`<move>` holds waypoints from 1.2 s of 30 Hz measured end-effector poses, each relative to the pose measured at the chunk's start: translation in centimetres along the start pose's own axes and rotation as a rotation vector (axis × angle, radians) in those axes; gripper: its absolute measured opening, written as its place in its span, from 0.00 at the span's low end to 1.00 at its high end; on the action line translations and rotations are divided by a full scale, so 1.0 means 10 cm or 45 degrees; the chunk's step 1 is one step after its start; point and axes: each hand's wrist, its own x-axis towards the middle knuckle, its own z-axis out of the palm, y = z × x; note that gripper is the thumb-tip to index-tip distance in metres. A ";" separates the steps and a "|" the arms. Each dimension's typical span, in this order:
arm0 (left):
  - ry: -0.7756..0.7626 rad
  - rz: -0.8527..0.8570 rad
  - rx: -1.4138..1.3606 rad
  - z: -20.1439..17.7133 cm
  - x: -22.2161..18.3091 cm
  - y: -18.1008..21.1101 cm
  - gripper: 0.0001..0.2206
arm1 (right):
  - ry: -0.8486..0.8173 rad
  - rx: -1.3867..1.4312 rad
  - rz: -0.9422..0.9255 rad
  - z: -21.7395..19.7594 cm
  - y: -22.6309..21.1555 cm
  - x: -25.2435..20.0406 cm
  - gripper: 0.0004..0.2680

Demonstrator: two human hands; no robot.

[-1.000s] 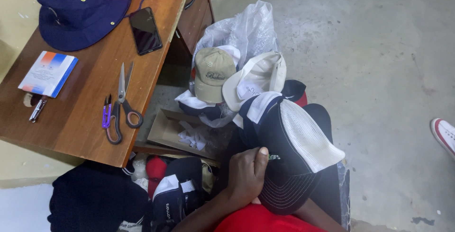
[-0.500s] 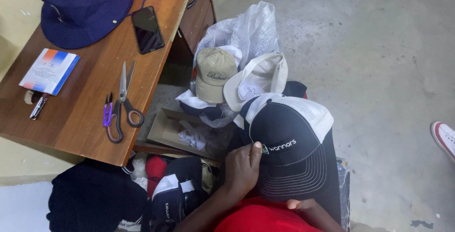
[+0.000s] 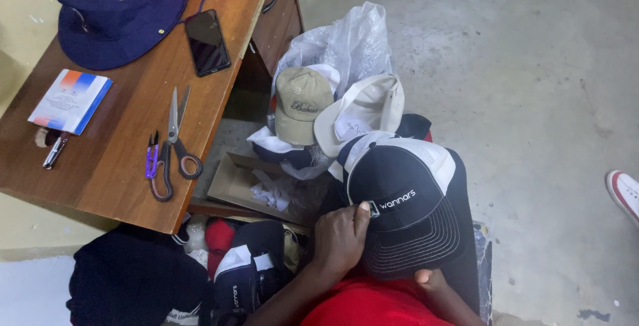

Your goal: Inspecting baseball caps, singeing loose threads with a lighter, and marking them with a pen for quality control.

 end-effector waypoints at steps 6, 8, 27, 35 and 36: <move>0.031 0.034 0.061 0.02 0.02 -0.05 0.22 | -0.254 0.301 -0.142 0.11 -0.10 0.27 0.42; 0.006 0.027 0.086 0.01 0.01 -0.04 0.22 | -0.336 0.405 -0.187 0.09 -0.17 0.44 0.39; 0.053 -0.001 0.160 -0.04 0.09 -0.11 0.24 | -0.408 0.716 -0.278 -0.15 -0.55 1.29 0.28; -0.142 0.161 0.228 0.09 0.03 -0.17 0.25 | -0.234 0.807 -0.267 -0.03 -0.67 1.36 0.30; -0.138 0.164 0.229 0.03 0.03 -0.17 0.25 | -0.237 0.806 -0.269 -0.03 -0.66 1.36 0.30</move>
